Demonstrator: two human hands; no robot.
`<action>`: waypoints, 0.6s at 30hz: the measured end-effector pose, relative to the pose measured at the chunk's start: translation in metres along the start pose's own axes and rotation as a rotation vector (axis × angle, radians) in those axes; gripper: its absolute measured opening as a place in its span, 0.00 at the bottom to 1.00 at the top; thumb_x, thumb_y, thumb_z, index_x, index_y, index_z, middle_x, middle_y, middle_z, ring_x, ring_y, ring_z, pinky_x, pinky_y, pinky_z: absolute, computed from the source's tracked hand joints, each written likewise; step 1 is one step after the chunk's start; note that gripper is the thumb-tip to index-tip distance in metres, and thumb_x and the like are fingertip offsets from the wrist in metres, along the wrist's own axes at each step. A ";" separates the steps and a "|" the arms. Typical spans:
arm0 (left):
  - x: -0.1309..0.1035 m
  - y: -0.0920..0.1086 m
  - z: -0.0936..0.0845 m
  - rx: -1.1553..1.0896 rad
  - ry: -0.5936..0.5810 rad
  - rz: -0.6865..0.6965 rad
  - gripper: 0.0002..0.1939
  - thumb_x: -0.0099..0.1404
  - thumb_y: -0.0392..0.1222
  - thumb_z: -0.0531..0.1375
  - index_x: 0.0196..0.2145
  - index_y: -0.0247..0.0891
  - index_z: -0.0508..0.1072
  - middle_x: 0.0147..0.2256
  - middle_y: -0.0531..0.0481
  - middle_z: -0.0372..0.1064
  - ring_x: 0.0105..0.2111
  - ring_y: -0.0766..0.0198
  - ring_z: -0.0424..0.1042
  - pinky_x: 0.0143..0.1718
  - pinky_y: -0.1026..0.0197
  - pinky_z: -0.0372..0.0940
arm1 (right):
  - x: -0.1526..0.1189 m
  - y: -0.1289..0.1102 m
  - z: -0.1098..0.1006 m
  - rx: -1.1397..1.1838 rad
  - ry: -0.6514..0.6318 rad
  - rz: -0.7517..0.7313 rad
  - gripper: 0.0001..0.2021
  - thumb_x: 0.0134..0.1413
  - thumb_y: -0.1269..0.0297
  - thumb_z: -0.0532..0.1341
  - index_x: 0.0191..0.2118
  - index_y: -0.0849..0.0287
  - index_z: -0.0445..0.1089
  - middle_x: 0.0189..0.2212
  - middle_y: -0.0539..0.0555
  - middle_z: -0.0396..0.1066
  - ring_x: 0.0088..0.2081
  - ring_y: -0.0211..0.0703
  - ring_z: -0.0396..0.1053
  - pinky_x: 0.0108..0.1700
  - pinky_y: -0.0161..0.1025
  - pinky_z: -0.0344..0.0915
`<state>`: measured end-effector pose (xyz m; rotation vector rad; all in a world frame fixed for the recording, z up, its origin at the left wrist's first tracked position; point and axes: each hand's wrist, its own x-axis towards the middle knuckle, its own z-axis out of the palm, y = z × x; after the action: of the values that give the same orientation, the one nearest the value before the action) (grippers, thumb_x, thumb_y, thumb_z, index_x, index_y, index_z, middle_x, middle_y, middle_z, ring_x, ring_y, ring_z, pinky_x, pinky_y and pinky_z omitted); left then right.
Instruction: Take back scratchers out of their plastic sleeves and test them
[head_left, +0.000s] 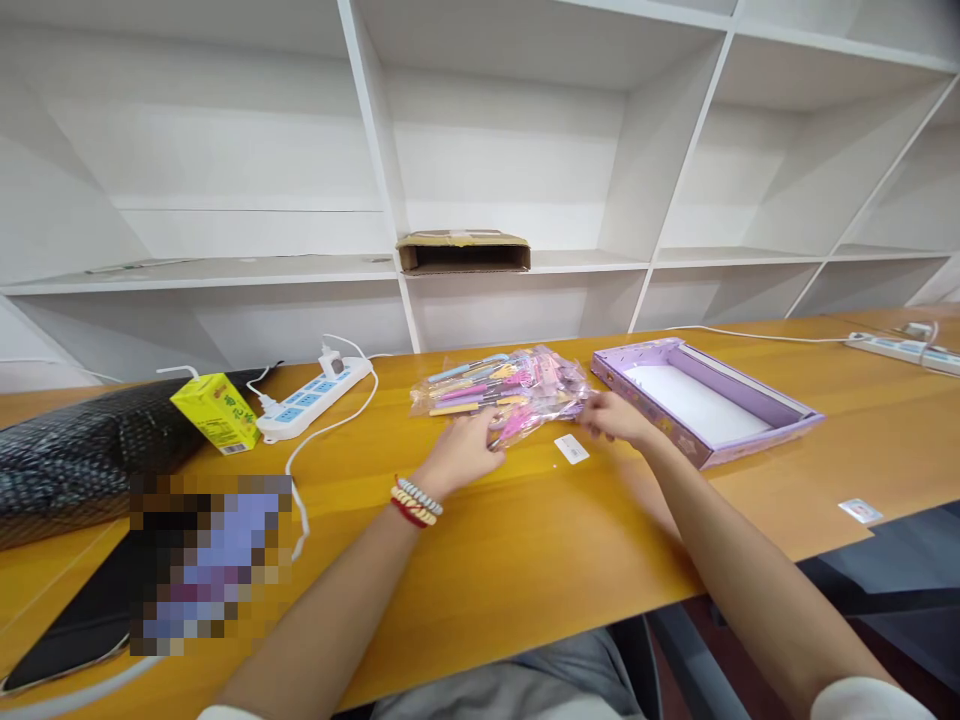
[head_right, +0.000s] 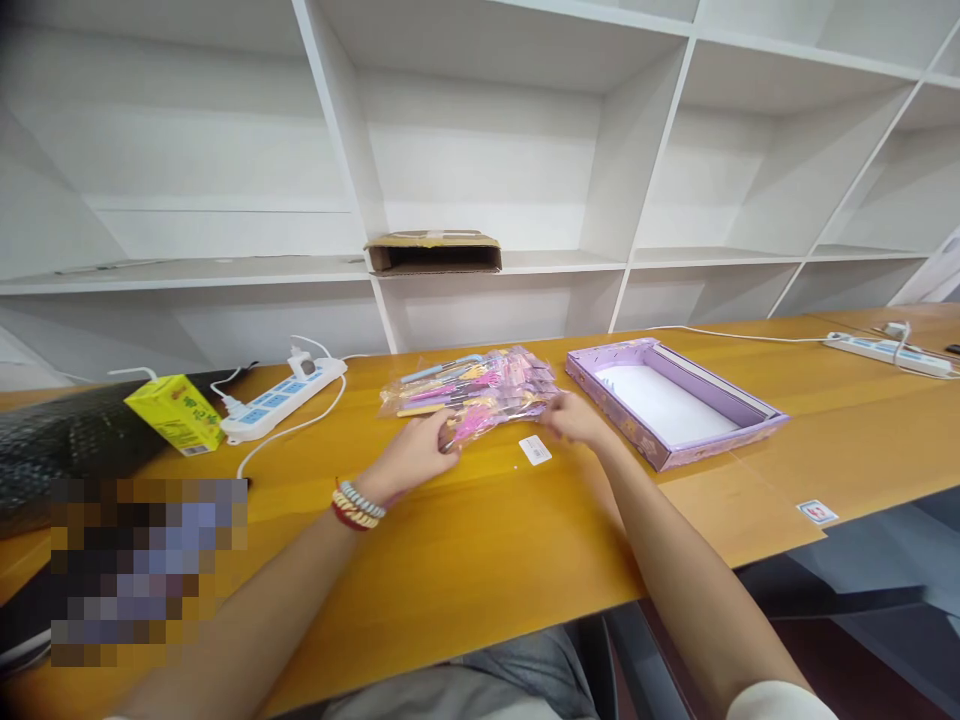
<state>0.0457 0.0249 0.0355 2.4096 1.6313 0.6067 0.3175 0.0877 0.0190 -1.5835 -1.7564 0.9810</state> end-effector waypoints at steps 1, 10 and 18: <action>-0.008 -0.009 -0.002 0.021 -0.010 -0.025 0.20 0.54 0.42 0.54 0.46 0.43 0.65 0.25 0.52 0.68 0.27 0.58 0.68 0.24 0.61 0.55 | 0.002 -0.003 0.005 -0.219 -0.113 0.064 0.15 0.35 0.52 0.62 0.17 0.59 0.65 0.15 0.54 0.66 0.19 0.42 0.65 0.18 0.36 0.57; -0.041 -0.038 0.005 0.129 -0.054 -0.135 0.22 0.57 0.42 0.54 0.50 0.42 0.64 0.34 0.49 0.71 0.34 0.60 0.70 0.32 0.62 0.59 | 0.014 -0.028 0.034 -0.774 -0.394 0.178 0.15 0.28 0.55 0.68 0.20 0.62 0.70 0.18 0.53 0.69 0.25 0.41 0.67 0.25 0.34 0.58; -0.042 -0.039 0.012 0.216 -0.062 -0.097 0.21 0.58 0.41 0.53 0.51 0.43 0.63 0.39 0.48 0.71 0.39 0.57 0.70 0.37 0.59 0.61 | 0.011 0.006 0.026 -0.544 -0.287 -0.094 0.13 0.32 0.59 0.66 0.25 0.60 0.65 0.22 0.50 0.68 0.26 0.38 0.63 0.25 0.33 0.54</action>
<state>0.0047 0.0024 0.0009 2.4473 1.8603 0.3530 0.2978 0.0946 -0.0013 -1.7126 -2.4282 0.7483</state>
